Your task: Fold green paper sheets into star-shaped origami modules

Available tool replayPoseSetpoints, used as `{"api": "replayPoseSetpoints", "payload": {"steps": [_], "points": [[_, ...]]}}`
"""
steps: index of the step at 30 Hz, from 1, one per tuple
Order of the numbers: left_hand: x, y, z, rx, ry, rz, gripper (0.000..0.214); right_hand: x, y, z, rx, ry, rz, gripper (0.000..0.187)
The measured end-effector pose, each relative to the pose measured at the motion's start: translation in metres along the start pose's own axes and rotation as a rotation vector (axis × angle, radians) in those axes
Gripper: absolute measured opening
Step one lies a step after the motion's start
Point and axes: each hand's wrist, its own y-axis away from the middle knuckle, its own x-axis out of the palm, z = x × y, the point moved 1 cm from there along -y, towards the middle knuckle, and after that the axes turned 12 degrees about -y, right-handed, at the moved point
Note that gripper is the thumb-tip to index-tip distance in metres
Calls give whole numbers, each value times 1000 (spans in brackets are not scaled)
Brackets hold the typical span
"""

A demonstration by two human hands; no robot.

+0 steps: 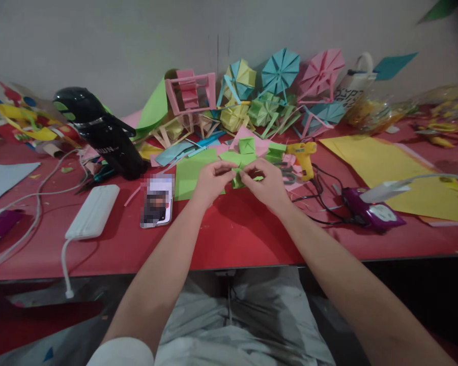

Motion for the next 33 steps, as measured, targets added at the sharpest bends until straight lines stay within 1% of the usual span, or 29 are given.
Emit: {"api": "replayPoseSetpoints", "payload": {"steps": [4,8,12,17,22,26,30,33], "points": [[0,1,-1,-8,6,-12,15,0,0,0,-13,18,2,11],[0,2,-2,-17,13,-39,13,0,0,-2,-80,33,19,3],[0,2,-3,-51,38,-74,16,1,0,-2,-169,79,71,13],[2,3,-8,-109,98,-132,14,3,0,-3,-273,150,118,17],[3,4,-11,-124,182,-148,12,4,1,-7,-350,185,134,22],[1,3,-12,-153,237,-176,12,4,1,-8,-360,226,185,26],[-1,1,-12,-229,308,-203,13,2,1,-9,-341,267,258,34],[-2,0,-12,-266,351,-200,14,2,0,-10,-337,312,270,36]]}}
